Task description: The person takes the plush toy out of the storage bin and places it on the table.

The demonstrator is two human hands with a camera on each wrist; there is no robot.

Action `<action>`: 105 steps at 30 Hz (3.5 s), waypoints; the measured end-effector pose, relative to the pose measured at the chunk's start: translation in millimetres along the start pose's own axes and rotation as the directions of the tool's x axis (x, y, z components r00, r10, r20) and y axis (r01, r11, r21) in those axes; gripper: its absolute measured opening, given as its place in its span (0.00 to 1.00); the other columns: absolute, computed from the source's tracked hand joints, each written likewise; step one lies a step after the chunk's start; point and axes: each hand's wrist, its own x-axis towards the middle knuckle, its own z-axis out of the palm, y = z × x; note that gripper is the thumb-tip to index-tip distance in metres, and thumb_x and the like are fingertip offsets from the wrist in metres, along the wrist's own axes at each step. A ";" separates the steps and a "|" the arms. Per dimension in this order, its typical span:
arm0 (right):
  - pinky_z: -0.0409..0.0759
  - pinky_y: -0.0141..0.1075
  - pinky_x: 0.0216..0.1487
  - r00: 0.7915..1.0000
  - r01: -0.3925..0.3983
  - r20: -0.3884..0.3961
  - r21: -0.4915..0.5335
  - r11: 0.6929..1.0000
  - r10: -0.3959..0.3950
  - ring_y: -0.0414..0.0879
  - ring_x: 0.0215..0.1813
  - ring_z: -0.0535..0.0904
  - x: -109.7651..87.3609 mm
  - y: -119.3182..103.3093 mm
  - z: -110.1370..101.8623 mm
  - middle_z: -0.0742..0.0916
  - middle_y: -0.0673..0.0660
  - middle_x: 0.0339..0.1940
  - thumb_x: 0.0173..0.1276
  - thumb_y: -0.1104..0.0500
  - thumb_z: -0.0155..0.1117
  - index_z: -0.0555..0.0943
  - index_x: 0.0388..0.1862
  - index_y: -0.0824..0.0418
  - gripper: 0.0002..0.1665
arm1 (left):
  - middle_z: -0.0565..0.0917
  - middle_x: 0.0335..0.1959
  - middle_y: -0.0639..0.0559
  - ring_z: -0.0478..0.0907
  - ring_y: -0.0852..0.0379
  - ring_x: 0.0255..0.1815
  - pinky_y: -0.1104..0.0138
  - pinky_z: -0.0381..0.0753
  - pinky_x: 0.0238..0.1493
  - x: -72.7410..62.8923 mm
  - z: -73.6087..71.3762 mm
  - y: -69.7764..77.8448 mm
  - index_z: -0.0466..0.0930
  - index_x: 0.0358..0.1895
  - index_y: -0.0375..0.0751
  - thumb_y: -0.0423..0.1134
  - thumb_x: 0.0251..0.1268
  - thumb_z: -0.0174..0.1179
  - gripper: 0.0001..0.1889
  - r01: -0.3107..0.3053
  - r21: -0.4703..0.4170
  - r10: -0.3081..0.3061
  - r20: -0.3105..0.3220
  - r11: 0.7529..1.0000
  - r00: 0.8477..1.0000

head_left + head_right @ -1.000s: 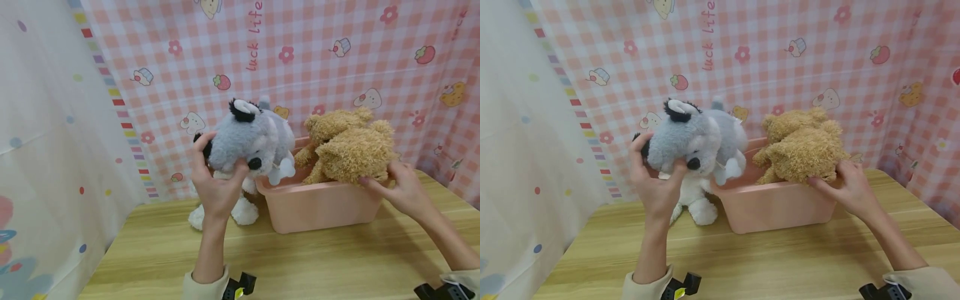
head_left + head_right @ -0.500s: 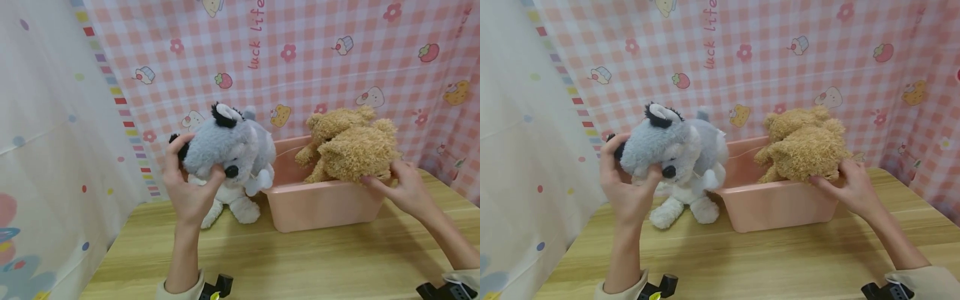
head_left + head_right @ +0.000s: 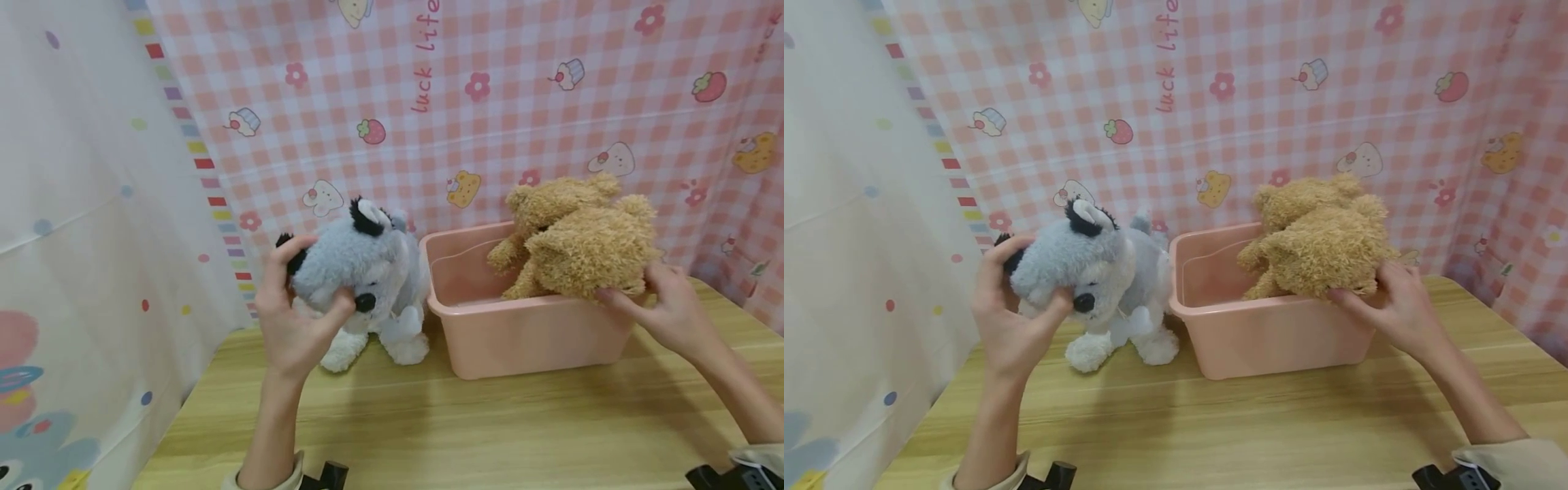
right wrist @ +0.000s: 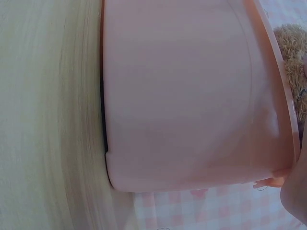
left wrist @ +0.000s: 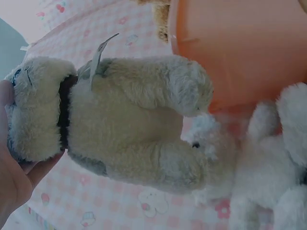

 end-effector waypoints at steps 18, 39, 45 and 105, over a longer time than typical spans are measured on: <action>0.63 0.29 0.35 0.999 -0.032 0.010 0.016 0.999 0.031 0.34 0.35 0.69 0.1 -1.5 0.1 0.80 0.32 0.39 0.58 0.64 0.74 0.81 0.49 0.60 0.19 | 0.82 0.53 0.46 0.79 0.56 0.46 0.72 0.80 0.43 -15.7 -34.1 -24.5 0.76 0.60 0.31 0.22 0.45 0.64 0.30 0.111 0.094 -0.118 0.075 0.989 0.990; 0.59 0.38 0.40 0.998 -0.063 0.015 -0.014 0.998 0.063 0.37 0.34 0.66 -1.9 -0.6 0.4 0.77 0.38 0.34 0.60 0.62 0.74 0.78 0.42 0.59 0.14 | 0.82 0.51 0.40 0.74 0.59 0.43 0.74 0.72 0.40 -12.2 -78.0 -44.6 0.77 0.61 0.34 0.20 0.47 0.66 0.31 0.159 0.316 -0.180 0.040 0.935 0.983; 0.54 0.40 0.45 0.999 -0.037 0.009 -0.013 0.999 0.037 0.36 0.33 0.64 -1.0 1.5 1.0 0.76 0.38 0.32 0.60 0.62 0.74 0.77 0.40 0.58 0.14 | 0.80 0.49 0.34 0.71 0.58 0.43 0.67 0.68 0.41 -19.1 -92.3 -65.1 0.78 0.60 0.33 0.22 0.48 0.64 0.29 0.175 0.404 -0.201 0.021 0.898 0.979; 0.57 0.34 0.38 1.000 -0.014 -0.008 0.012 1.000 0.014 0.40 0.32 0.65 0.1 -0.4 1.6 0.79 0.41 0.33 0.59 0.63 0.73 0.80 0.41 0.58 0.12 | 0.62 0.74 0.33 0.64 0.38 0.67 0.47 0.73 0.51 -56.1 -113.6 -117.6 0.59 0.79 0.49 0.39 0.62 0.70 0.43 0.543 0.496 -0.618 -0.016 0.678 0.786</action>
